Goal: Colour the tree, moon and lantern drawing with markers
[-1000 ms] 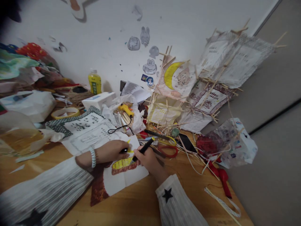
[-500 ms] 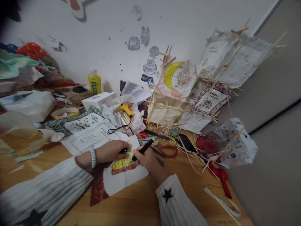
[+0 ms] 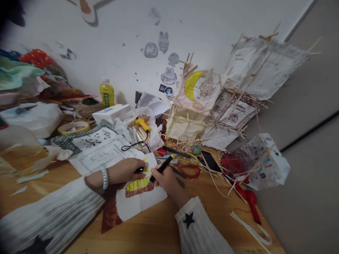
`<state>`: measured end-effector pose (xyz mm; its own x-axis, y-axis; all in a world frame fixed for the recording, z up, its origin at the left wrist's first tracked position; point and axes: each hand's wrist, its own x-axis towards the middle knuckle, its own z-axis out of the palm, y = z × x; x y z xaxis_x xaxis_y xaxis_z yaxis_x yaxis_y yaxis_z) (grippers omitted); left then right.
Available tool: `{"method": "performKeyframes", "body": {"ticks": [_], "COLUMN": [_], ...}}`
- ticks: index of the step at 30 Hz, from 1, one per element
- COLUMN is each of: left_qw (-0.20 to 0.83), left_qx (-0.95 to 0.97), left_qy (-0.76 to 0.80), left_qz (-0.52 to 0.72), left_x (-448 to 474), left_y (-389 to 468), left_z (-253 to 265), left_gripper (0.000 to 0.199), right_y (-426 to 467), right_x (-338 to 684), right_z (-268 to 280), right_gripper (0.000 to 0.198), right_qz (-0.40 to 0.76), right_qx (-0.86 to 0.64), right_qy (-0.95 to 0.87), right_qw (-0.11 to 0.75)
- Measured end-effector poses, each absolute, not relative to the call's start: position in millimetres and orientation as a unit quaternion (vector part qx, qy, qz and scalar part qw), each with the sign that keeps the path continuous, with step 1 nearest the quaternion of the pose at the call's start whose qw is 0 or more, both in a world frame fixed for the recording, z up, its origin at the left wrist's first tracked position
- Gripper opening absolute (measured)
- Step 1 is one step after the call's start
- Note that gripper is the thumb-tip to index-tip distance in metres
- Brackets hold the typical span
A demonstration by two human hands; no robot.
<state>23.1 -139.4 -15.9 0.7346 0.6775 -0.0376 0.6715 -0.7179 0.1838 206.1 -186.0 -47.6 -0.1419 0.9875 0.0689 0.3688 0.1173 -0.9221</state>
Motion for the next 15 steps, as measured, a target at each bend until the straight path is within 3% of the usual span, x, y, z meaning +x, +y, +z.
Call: {"method": "performKeyframes", "body": {"ticks": [15], "left_qw": [0.096], "left_qx": [0.921], "left_qy": [0.377], "left_qz": [0.021], "left_x": [21.3], "left_y": [-140.1], "left_z": [-14.7], "left_gripper": [0.020], "right_y": [-184.4], "right_x": [203.7], "right_z": [-52.4], "right_gripper": [0.024], "right_qz": [0.384], "right_qx": [-0.528], "right_qy": [-0.631], "right_qw": [0.418]}}
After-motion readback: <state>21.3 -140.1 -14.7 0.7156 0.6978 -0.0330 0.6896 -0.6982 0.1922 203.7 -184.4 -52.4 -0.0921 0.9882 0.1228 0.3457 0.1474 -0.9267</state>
